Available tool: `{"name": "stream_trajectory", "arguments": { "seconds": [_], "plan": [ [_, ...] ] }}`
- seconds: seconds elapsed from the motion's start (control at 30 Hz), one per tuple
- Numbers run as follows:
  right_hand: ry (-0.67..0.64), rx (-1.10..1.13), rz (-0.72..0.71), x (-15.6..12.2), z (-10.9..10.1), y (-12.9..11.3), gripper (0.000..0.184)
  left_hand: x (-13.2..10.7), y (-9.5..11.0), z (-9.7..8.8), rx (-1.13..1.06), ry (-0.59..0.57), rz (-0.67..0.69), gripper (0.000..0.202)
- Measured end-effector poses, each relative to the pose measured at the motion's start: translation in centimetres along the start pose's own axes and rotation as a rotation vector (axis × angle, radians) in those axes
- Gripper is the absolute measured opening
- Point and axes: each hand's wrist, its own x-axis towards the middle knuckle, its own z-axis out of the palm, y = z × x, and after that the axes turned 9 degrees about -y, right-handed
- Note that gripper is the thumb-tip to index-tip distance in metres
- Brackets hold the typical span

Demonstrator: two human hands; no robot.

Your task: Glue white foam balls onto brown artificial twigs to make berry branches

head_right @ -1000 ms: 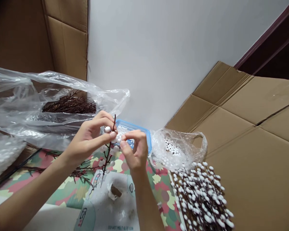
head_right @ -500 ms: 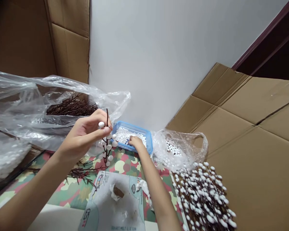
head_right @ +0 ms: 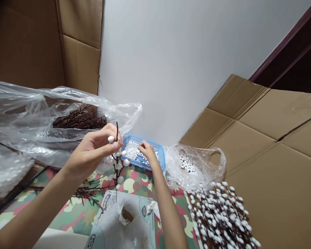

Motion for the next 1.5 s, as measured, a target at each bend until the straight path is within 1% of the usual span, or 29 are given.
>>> {"name": "stream_trajectory", "arguments": {
  "seconds": [0.07, 0.13, 0.17, 0.2, 0.23, 0.3, 0.37, 0.5, 0.73, 0.9, 1.0, 1.13, 1.37, 1.5],
  "plan": [
    [0.086, 0.099, -0.063, -2.1, -1.2, -2.8, 0.022, 0.0, 0.0, 0.2, -0.007, -0.01, -0.02, 0.016],
    [0.266, 0.375, -0.253, -4.6, -2.0, -6.0, 0.014, 0.0, -0.2, 0.6, -0.015, -0.027, -0.046, 0.017],
    [0.308, 0.477, -0.325, -5.8, -2.1, -7.5, 0.009, -0.1, -0.2, 0.8, -0.015, -0.04, -0.058, 0.017],
    [0.322, 0.557, -0.406, -6.9, -2.2, -8.8, 0.005, -0.1, -0.3, 1.0, -0.011, -0.058, -0.07, 0.017],
    [0.315, 0.619, -0.456, -7.8, -2.1, -9.9, 0.003, -0.2, -0.4, 1.3, -0.002, -0.077, -0.082, 0.016],
    [0.297, 0.694, -0.509, -9.0, -1.8, -11.1, 0.007, -0.4, -0.5, 1.6, 0.02, -0.114, -0.103, 0.015],
    [0.298, 0.723, -0.521, -9.4, -1.4, -11.4, 0.009, -0.5, -0.7, 1.9, 0.052, -0.143, -0.127, 0.013],
    [0.322, 0.722, -0.54, -9.4, -1.1, -11.0, 0.01, -0.6, -0.7, 2.1, 0.145, -0.162, -0.143, 0.012],
    [0.409, 0.556, -0.571, -9.6, -0.8, -11.1, 0.014, -0.6, 0.0, 2.6, 0.331, -0.127, -0.108, 0.013],
    [0.46, 0.422, -0.566, -9.6, -0.5, -11.0, 0.015, -0.7, 0.1, 2.7, 0.351, -0.111, -0.088, 0.013],
    [0.511, 0.38, -0.584, -9.4, -0.2, -10.9, 0.016, -0.7, 0.0, 2.7, 0.353, -0.104, -0.083, 0.013],
    [0.55, 0.372, -0.597, -9.2, 0.1, -10.8, 0.017, -0.6, 0.0, 2.7, 0.358, -0.103, -0.076, 0.013],
    [0.539, 0.378, -0.581, -9.0, 0.1, -10.8, 0.016, -0.7, -0.2, 2.6, 0.361, -0.111, -0.08, 0.012],
    [0.572, 0.387, -0.587, -8.9, 0.1, -11.1, 0.018, -0.6, -0.5, 2.4, 0.366, -0.122, -0.095, 0.012]
  ]
}}
